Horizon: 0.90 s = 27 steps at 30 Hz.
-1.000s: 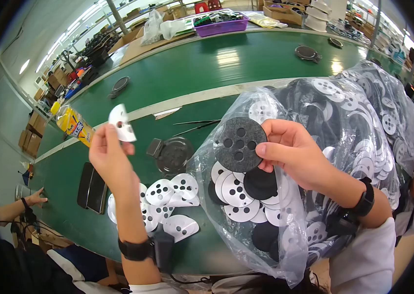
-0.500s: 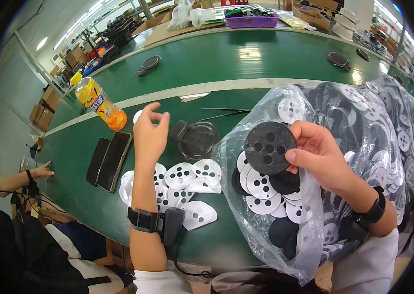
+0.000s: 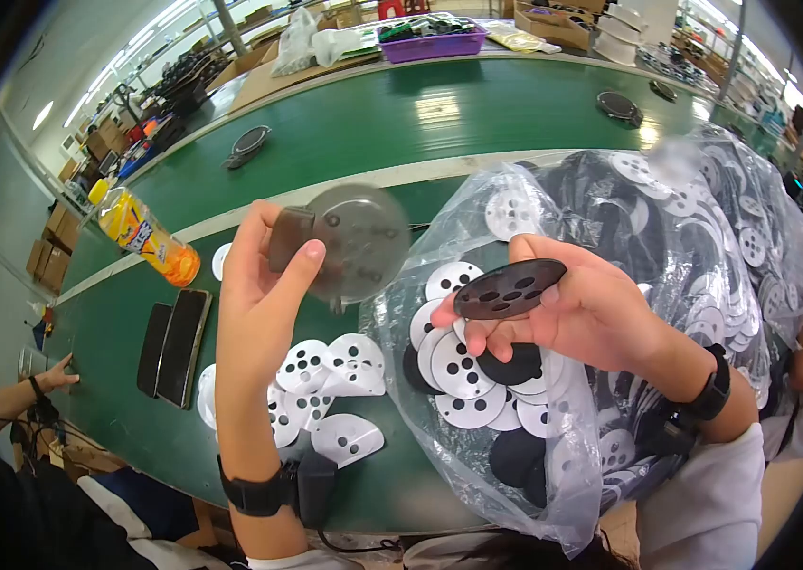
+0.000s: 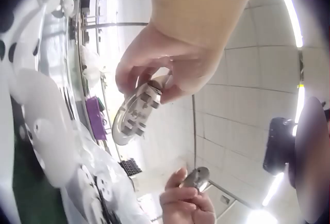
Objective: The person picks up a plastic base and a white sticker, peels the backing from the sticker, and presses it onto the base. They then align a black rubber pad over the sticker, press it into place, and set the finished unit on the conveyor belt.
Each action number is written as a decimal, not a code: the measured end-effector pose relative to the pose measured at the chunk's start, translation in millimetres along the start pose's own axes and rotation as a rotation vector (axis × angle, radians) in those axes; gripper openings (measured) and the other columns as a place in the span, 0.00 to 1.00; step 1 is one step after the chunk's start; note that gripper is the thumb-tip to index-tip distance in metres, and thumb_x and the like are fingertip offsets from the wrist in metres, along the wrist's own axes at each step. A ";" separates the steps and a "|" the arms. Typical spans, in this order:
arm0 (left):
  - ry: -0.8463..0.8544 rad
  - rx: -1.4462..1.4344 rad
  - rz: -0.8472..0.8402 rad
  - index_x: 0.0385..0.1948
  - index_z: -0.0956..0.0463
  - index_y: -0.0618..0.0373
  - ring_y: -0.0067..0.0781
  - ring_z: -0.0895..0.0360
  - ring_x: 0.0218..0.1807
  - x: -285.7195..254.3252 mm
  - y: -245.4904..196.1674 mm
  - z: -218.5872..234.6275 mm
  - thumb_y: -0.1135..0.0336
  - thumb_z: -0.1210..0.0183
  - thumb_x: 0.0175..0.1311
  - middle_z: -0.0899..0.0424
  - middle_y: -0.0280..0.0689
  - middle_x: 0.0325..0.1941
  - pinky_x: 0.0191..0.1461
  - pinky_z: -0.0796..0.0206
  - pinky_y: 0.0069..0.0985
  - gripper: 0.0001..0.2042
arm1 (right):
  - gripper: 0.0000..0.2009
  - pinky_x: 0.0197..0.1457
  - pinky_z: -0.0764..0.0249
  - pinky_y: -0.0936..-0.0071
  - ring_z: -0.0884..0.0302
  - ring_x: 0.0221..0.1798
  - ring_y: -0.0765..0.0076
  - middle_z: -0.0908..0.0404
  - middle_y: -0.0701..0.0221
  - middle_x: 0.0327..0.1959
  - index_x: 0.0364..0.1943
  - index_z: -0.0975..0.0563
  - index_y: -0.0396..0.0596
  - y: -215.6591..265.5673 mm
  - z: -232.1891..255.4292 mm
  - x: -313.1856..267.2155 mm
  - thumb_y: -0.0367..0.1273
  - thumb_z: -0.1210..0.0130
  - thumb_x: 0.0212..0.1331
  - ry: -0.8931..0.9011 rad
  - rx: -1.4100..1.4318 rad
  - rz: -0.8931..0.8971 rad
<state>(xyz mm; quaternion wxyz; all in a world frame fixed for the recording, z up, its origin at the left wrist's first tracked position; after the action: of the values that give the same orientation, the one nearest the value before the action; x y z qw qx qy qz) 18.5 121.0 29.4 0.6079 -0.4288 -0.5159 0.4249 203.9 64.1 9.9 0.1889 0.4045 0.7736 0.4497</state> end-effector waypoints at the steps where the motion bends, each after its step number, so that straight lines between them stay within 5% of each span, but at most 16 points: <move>1: 0.050 -0.058 -0.083 0.31 0.33 0.59 0.16 0.33 0.35 -1.2 -7.6 -6.9 0.75 0.47 0.55 0.28 0.32 0.33 0.38 0.38 0.18 0.05 | 0.14 0.45 0.32 0.67 0.27 0.43 0.58 0.32 0.48 0.49 0.42 0.37 0.35 1.9 -5.9 -0.6 0.26 0.65 0.51 0.081 0.036 0.018; 5: 0.110 -0.007 -0.207 0.33 0.32 0.60 0.18 0.37 0.40 -9.8 -32.0 -21.4 0.78 0.46 0.52 0.31 0.31 0.37 0.46 0.42 0.18 0.07 | 0.18 0.42 0.34 0.71 0.29 0.40 0.63 0.30 0.52 0.48 0.46 0.36 0.34 25.4 -5.5 -4.8 0.31 0.61 0.53 0.106 0.093 0.137; 7: 0.103 -0.039 -0.196 0.33 0.31 0.60 0.18 0.37 0.40 -8.1 -22.5 -19.2 0.78 0.46 0.51 0.31 0.32 0.38 0.46 0.42 0.19 0.08 | 0.20 0.39 0.34 0.74 0.30 0.38 0.66 0.29 0.61 0.42 0.46 0.34 0.38 35.4 2.9 -5.7 0.42 0.62 0.61 -0.021 0.062 0.227; 12: 0.132 -0.210 -0.177 0.34 0.31 0.59 0.20 0.37 0.39 -9.7 -8.7 -32.6 0.79 0.46 0.49 0.33 0.32 0.38 0.46 0.43 0.21 0.10 | 0.21 0.34 0.38 0.79 0.32 0.34 0.70 0.29 0.63 0.40 0.43 0.33 0.42 30.3 16.1 -1.9 0.47 0.65 0.63 -0.124 0.033 0.233; 15: 0.115 -0.049 -0.237 0.33 0.31 0.59 0.20 0.37 0.39 -15.7 -17.9 -42.3 0.80 0.46 0.49 0.33 0.32 0.37 0.46 0.44 0.21 0.09 | 0.22 0.32 0.40 0.80 0.34 0.32 0.72 0.29 0.64 0.38 0.43 0.33 0.42 26.1 18.7 -1.3 0.48 0.66 0.63 -0.149 0.051 0.224; 17: 0.036 -0.153 -0.072 0.31 0.31 0.59 0.20 0.37 0.39 -16.4 -7.1 -40.6 0.80 0.45 0.48 0.34 0.31 0.37 0.46 0.43 0.21 0.09 | 0.20 0.31 0.41 0.80 0.35 0.31 0.73 0.29 0.64 0.37 0.42 0.33 0.41 26.7 18.8 -2.5 0.45 0.65 0.63 -0.145 0.075 0.237; 20: 0.137 -0.125 -0.181 0.29 0.36 0.57 0.22 0.34 0.43 -14.1 -7.2 -39.3 0.84 0.50 0.46 0.33 0.33 0.39 0.49 0.41 0.20 0.11 | 0.17 0.31 0.41 0.79 0.35 0.31 0.73 0.28 0.62 0.39 0.41 0.32 0.40 22.6 16.9 -1.1 0.40 0.63 0.60 -0.074 0.156 0.173; 27: 0.071 0.114 -0.031 0.27 0.37 0.60 0.18 0.33 0.35 -13.3 1.3 -39.0 0.85 0.55 0.48 0.34 0.31 0.30 0.36 0.37 0.17 0.08 | 0.15 0.36 0.39 0.80 0.35 0.34 0.76 0.27 0.65 0.42 0.43 0.32 0.39 29.1 15.2 -1.3 0.35 0.61 0.56 -0.112 -0.230 0.172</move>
<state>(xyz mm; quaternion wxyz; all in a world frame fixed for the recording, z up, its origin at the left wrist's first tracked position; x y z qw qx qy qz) 55.6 105.3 20.8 0.6556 -0.4002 -0.4757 0.4287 228.0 79.2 26.5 0.2376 0.4694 0.6678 0.5266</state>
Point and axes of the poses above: each hand's wrist, its own x-axis towards the middle knuckle, its own z-axis out of the back of the hand, y = z × x, the point moved 9 cm from there along x, towards the middle knuckle
